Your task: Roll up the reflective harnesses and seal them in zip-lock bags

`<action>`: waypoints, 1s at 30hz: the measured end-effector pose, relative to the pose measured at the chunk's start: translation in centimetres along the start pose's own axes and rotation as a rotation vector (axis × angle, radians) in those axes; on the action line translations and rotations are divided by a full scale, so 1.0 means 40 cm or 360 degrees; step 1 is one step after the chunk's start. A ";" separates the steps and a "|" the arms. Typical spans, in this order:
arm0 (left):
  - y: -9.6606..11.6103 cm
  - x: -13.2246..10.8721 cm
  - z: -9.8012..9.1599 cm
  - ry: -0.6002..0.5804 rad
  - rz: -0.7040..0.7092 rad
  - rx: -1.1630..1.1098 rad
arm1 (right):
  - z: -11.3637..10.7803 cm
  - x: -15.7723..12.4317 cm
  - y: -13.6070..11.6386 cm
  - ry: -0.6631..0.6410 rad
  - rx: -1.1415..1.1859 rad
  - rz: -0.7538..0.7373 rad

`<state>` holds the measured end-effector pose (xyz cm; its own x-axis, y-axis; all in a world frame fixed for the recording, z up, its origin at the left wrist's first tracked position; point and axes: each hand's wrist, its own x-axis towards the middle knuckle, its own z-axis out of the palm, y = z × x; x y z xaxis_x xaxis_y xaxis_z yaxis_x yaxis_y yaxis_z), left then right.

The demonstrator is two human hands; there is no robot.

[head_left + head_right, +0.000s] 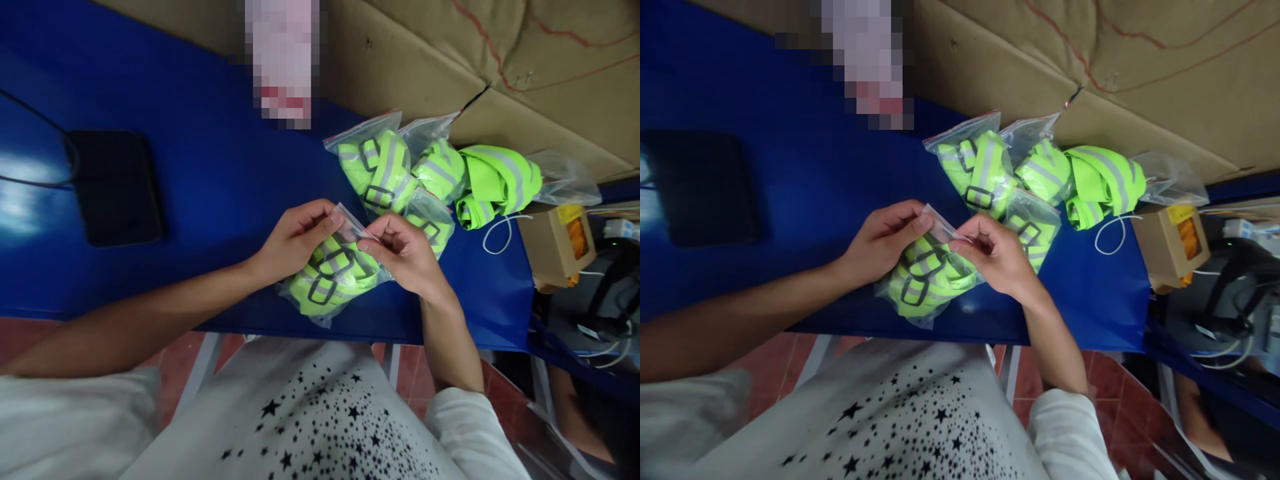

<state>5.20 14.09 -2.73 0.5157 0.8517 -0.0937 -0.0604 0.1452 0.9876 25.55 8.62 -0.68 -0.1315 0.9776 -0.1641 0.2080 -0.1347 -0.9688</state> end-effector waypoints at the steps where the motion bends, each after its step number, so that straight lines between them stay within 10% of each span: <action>1: 0.001 0.000 -0.002 -0.0005 0.0032 0.0046 | 0.001 0.000 0.000 0.0007 0.0019 -0.0004; 18: -0.009 0.018 -0.034 0.0502 0.0089 -0.0185 | -0.012 -0.005 -0.011 0.0141 0.0166 0.0015; 24: 0.006 0.020 -0.040 0.0142 -0.0071 -0.0327 | -0.002 -0.008 -0.005 0.0362 0.0149 -0.0101; 30: 0.008 0.022 -0.031 0.0230 -0.0191 -0.0423 | 0.004 -0.013 -0.002 0.0505 -0.0024 -0.0193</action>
<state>4.59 15.50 -2.64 0.4072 0.8803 -0.2434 -0.2372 0.3593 0.9026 25.44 8.09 -0.54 0.1519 0.9882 0.0204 0.2241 -0.0143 -0.9745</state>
